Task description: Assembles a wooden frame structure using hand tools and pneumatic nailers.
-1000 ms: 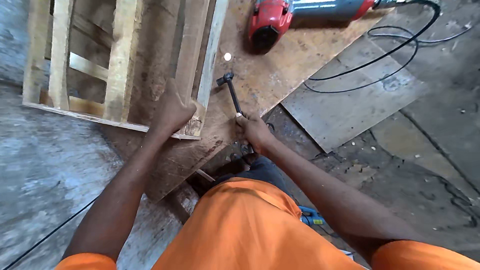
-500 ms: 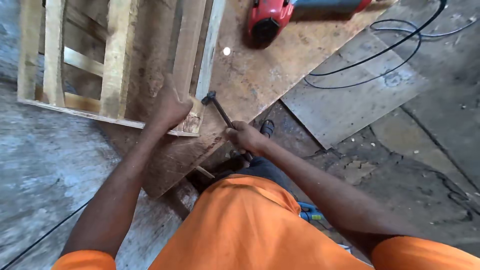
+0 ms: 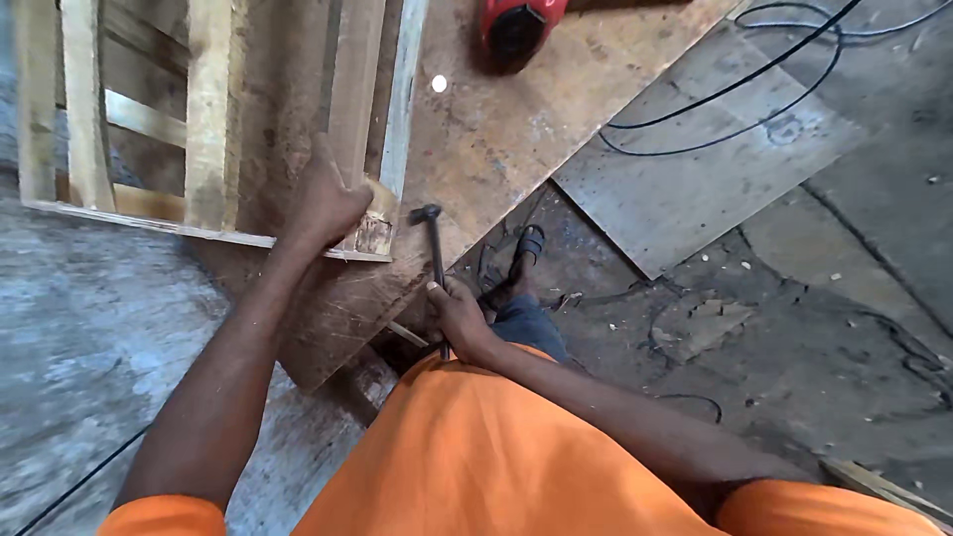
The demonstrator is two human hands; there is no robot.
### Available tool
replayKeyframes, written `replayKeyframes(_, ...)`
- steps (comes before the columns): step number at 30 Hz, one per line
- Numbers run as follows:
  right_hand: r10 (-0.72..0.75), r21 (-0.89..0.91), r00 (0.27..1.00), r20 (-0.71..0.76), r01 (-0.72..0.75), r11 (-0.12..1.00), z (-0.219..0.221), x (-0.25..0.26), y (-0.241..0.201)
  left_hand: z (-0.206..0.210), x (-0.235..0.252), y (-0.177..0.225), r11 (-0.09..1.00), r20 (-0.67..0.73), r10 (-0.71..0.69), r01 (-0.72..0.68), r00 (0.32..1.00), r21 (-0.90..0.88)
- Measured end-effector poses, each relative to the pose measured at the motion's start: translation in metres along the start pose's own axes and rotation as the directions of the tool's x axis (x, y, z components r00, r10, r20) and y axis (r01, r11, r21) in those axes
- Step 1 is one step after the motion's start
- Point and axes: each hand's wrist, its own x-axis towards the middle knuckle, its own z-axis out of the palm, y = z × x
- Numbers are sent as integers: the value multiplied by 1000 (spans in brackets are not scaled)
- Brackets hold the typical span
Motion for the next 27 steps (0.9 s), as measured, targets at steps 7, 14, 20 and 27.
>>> replayKeyframes(7,10,-162,1000,15,-7,987,-3,4,-9,0,-2,1,1000,-10,10,-10,1000,1)
replayKeyframes(14,98,-226,994,41,-87,970,1,2,-6,-2,-7,5,1000,-10,-16,16,1000,10)
replayKeyframes(20,56,-134,998,14,-54,990,4,5,0,0,-4,1,1000,-16,-7,7,1000,11)
replayKeyframes(27,55,-211,998,11,-51,976,4,1,3,1,-2,-1,1000,-31,13,-14,999,-18)
